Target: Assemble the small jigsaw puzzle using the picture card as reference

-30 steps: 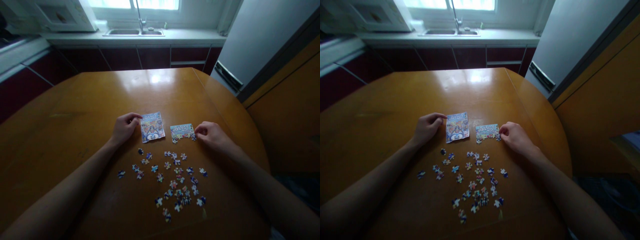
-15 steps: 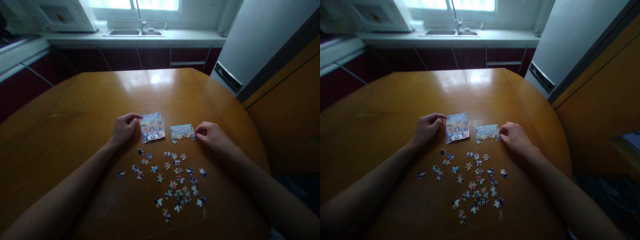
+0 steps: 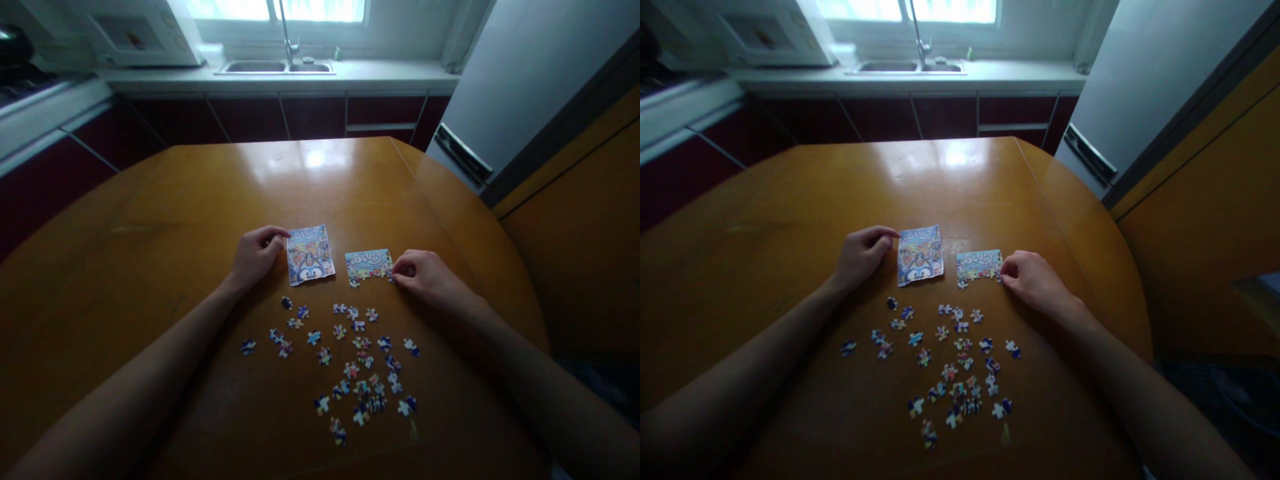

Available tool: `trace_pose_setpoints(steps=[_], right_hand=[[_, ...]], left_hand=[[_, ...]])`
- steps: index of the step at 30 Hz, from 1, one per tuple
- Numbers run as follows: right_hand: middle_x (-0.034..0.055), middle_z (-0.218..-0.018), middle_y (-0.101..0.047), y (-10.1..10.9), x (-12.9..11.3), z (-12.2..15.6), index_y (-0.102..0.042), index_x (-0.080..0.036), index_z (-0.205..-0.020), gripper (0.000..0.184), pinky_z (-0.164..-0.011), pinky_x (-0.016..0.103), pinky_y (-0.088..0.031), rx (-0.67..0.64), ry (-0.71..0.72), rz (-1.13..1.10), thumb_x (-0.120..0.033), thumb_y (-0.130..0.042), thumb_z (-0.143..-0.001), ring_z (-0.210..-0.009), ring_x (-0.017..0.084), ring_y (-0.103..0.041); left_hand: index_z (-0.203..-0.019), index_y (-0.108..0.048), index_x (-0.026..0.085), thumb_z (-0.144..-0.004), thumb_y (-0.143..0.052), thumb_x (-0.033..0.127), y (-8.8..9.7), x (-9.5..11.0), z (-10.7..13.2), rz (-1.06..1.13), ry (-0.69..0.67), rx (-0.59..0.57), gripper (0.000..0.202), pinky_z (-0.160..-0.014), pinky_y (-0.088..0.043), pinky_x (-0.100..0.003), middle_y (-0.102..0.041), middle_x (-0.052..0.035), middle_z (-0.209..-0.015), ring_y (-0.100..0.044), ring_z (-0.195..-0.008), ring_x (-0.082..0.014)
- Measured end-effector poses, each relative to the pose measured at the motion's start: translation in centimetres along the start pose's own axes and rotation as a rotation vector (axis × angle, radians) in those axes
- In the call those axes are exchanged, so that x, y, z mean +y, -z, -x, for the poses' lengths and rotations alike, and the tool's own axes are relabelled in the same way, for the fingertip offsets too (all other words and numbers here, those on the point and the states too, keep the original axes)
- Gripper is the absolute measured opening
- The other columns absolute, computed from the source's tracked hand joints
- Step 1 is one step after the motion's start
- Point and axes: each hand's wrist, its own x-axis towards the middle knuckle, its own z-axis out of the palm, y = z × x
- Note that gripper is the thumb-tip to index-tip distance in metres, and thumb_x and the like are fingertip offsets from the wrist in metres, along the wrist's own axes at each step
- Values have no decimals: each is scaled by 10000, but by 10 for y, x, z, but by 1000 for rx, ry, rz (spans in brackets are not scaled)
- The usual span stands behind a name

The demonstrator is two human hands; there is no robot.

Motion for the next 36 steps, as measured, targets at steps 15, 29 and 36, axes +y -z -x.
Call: trace_pose_setpoints(steps=[15, 29, 36], right_hand=[[40, -761, -670, 7, -1, 1, -735, -177, -776, 84, -634, 300, -453, 78, 13, -126, -205, -662, -805, -693, 166, -594], [29, -854, -653, -4, -40, 23, -708, -193, -795, 114, -691, 266, -466, -161, 206, -138, -132, -637, -859, -738, 129, -582], [63, -961, -692, -12, -48, 30, -728, -203, -866, 115, -745, 296, -499, -194, 182, -40, -147, -629, -877, -808, 157, -625]], left_hand=[[-862, -744, 182, -808, -552, 259, -1, -1, 0, 4, 17, 3, 214, -533, -388, -249, -643, -5, -660, -525, -560, -128], [-871, -742, 184, -811, -552, 270, -1, 1, 1, 4, 17, -3, 217, -529, -383, -249, -639, -5, -658, -519, -556, -129], [-868, -745, 191, -810, -552, 270, -1, -1, 1, -1, 13, 3, 217, -533, -375, -251, -632, -3, -652, -512, -557, -131]])
